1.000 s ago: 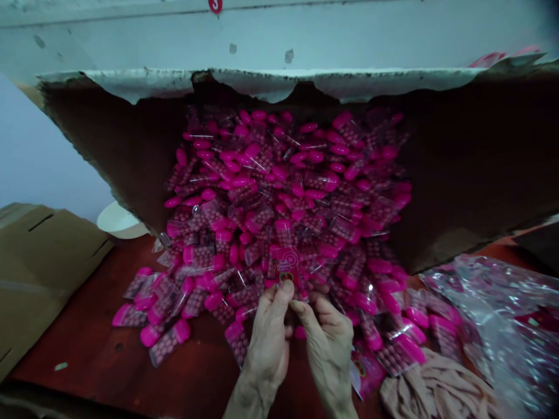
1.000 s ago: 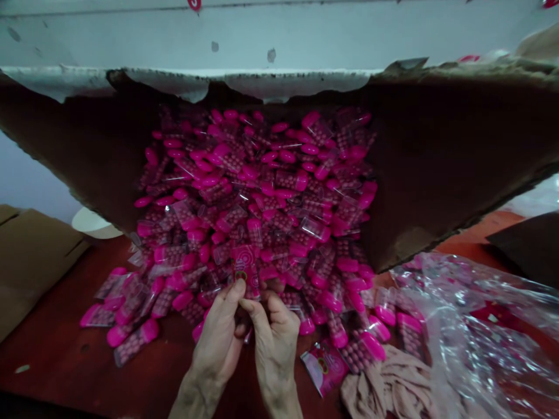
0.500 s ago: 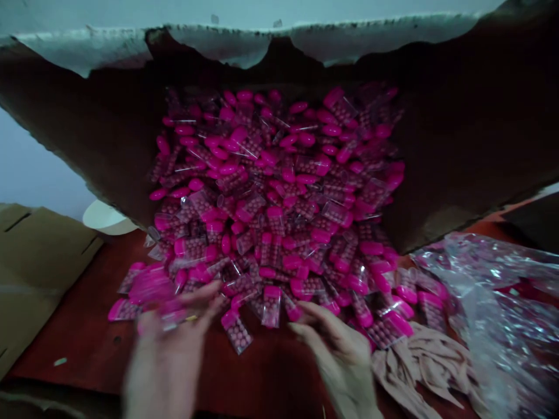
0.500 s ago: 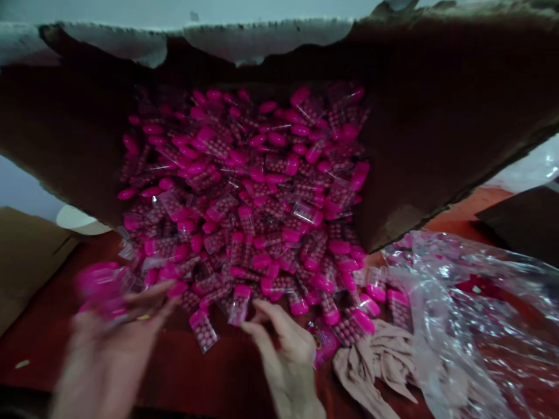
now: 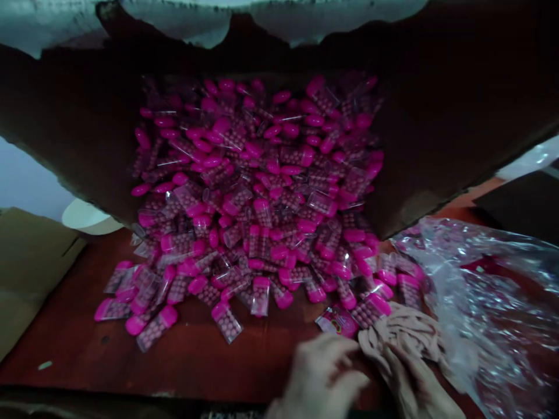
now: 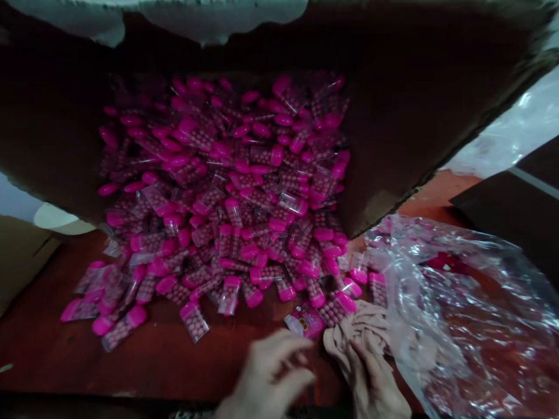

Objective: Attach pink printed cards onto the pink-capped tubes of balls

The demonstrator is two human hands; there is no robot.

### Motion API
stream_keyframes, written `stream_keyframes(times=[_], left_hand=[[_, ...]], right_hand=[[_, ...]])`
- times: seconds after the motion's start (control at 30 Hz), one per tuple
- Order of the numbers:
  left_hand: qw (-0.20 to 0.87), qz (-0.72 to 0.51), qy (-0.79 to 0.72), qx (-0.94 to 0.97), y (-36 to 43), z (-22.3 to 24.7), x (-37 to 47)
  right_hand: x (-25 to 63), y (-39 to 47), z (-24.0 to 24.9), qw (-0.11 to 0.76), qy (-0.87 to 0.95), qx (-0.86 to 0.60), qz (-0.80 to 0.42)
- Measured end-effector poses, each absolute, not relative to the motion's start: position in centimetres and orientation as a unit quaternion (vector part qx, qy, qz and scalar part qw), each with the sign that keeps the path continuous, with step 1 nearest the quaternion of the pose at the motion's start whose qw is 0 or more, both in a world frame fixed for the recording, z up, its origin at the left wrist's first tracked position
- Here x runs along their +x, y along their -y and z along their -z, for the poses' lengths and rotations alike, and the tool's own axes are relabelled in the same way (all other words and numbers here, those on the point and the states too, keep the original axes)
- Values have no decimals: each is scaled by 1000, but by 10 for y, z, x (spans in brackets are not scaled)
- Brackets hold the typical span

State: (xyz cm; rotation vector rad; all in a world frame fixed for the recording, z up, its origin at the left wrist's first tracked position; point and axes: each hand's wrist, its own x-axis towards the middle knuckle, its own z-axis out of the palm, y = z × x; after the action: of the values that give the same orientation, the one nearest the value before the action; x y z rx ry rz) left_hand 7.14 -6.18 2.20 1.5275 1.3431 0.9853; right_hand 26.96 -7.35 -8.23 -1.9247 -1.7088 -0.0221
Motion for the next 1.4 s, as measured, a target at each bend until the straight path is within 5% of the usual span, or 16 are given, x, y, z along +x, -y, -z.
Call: stream_keyframes(times=[0.13,0.27,0.53,0.9,1.4], left_hand=[[178,-169,-456,856,40,33,135],[70,-165,-381,907,34,52,157],[231,-216,-476,821,28,37,110],[194,-255,-575,753,44,60,79],[441,-274,-605,604,26,43,46]], right_hand=[[272,74,78,318,577,-752,-30],[268,77,70,324,590,-739,-18],[233,62,38,321,646,-673,162],[189,48,63,140,658,-731,118],[177,61,46,163,732,-658,70]])
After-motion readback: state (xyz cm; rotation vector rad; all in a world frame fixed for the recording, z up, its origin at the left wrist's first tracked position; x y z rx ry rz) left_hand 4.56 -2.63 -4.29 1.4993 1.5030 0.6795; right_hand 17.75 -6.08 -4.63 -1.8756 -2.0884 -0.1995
